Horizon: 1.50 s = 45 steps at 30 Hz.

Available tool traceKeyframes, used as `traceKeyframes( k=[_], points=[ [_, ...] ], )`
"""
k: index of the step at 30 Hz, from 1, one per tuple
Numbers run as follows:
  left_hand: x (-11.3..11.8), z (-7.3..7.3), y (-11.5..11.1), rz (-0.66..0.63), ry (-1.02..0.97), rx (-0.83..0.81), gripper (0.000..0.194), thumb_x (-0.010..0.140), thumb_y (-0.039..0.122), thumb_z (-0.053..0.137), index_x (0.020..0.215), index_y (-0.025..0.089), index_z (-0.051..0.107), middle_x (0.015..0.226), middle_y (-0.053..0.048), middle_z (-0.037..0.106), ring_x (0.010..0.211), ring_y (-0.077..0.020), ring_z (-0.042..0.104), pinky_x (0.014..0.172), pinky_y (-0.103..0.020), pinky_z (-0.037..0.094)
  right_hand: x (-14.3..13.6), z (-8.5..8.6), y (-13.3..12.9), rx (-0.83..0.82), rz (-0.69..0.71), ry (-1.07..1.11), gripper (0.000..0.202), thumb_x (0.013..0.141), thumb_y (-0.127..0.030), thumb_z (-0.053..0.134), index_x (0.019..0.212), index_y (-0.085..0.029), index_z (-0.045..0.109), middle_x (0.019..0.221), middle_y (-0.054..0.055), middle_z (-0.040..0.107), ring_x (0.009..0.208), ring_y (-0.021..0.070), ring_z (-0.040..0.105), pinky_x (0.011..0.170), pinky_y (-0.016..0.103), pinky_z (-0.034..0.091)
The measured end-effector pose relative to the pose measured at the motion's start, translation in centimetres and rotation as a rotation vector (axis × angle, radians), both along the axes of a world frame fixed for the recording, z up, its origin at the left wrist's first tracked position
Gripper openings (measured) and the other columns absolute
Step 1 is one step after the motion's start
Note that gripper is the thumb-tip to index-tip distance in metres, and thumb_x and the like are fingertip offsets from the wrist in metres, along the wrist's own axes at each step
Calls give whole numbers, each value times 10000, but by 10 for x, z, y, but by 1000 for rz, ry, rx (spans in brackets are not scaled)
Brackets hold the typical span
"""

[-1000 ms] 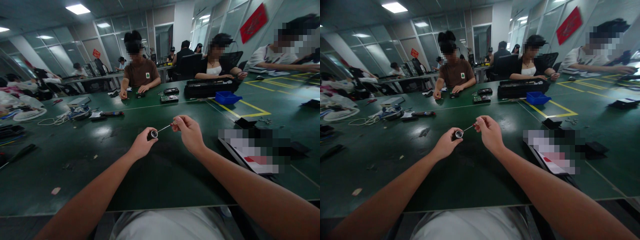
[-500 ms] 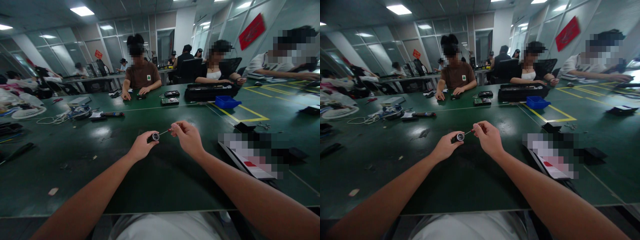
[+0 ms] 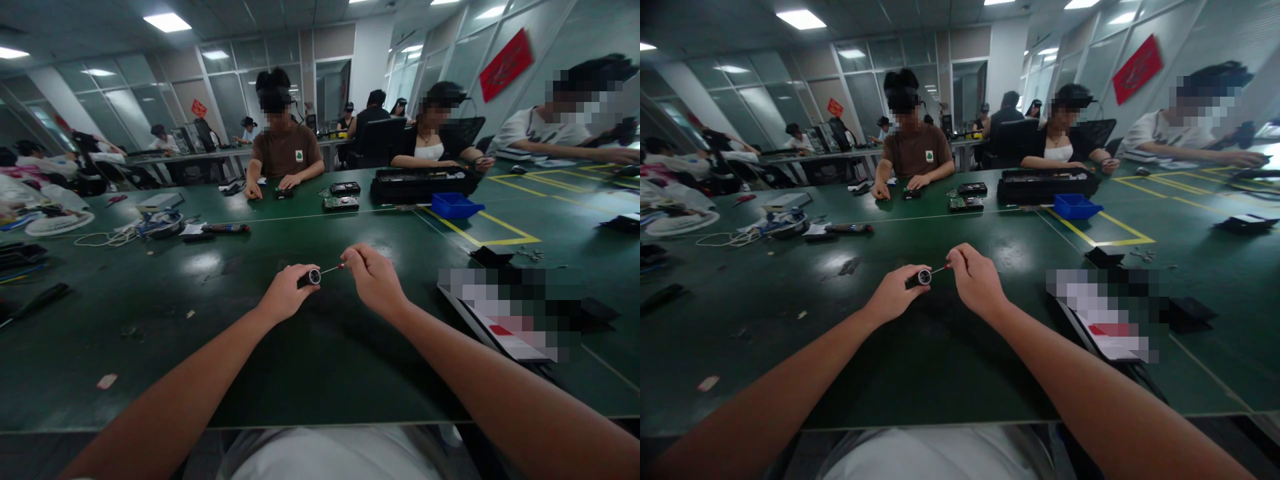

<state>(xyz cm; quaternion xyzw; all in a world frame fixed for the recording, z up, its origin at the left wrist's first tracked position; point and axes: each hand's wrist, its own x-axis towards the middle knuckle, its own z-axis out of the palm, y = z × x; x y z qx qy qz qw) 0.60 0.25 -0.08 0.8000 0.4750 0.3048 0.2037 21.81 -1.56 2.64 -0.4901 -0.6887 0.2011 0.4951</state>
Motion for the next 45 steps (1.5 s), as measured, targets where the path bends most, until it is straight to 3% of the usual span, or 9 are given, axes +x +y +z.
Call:
traceKeyframes(
  k=[4,9,11,13,17,23,32,37,45],
  points=[
    [0,1,1,49,-39,8,384,849,253,702,1228,223,653,1214,-70,673,1130,-251,601,1044,-423,428,-3,-6,5,-44,47,242,131,921,-308,509,1013,-238,573,810,7,659,759,183,621,729,349,461],
    [3,6,-3,-12,-23,29,363,864,246,684,1225,233,646,1213,-67,671,1137,-249,598,1068,-446,409,-3,-13,20,-252,120,651,240,880,-447,589,836,-212,613,749,16,631,665,169,600,700,370,525],
    [5,8,-6,-24,2,43,345,879,252,667,1223,240,639,1232,-67,664,1173,-258,583,1144,-508,318,-1,-16,26,-398,86,809,247,869,-439,608,765,-214,600,672,0,588,587,156,556,666,375,542],
    [6,10,-8,-13,16,37,338,890,262,655,1227,247,629,1263,-67,652,1219,-268,561,1193,-567,200,0,-18,29,-430,58,864,238,874,-416,609,744,-218,594,641,-9,562,568,150,537,653,364,548],
    [6,6,-8,11,17,3,351,895,261,649,1244,256,613,1267,-61,645,1226,-273,551,1197,-612,144,-1,-19,26,-293,13,778,218,884,-426,595,808,-221,609,739,1,598,650,146,573,660,324,541],
    [5,5,-3,55,-23,17,304,857,223,677,1159,202,642,1179,-81,658,1097,-250,599,1025,-429,450,-3,-15,19,-181,-33,650,223,905,-448,549,877,-232,596,791,8,619,700,152,594,682,324,529],
    [-4,16,-4,71,-63,-105,395,917,259,531,1309,212,515,1250,-92,612,1135,-244,578,1005,-420,440,-1,-6,14,-137,-23,656,199,915,-415,541,867,-231,599,779,0,610,697,143,578,673,306,504],
    [-8,27,-9,-96,184,-169,276,847,385,652,1071,225,668,987,-56,683,884,-233,628,809,-356,482,-2,-7,14,-121,-12,626,206,922,-422,530,872,-233,595,772,1,607,685,145,572,672,313,502],
    [-12,16,-8,-347,338,-232,264,816,358,717,1070,290,737,1051,-46,698,935,-228,641,788,-312,464,0,-8,13,-128,18,632,205,920,-420,531,890,-232,608,789,5,606,698,150,574,668,314,493]
  ],
)
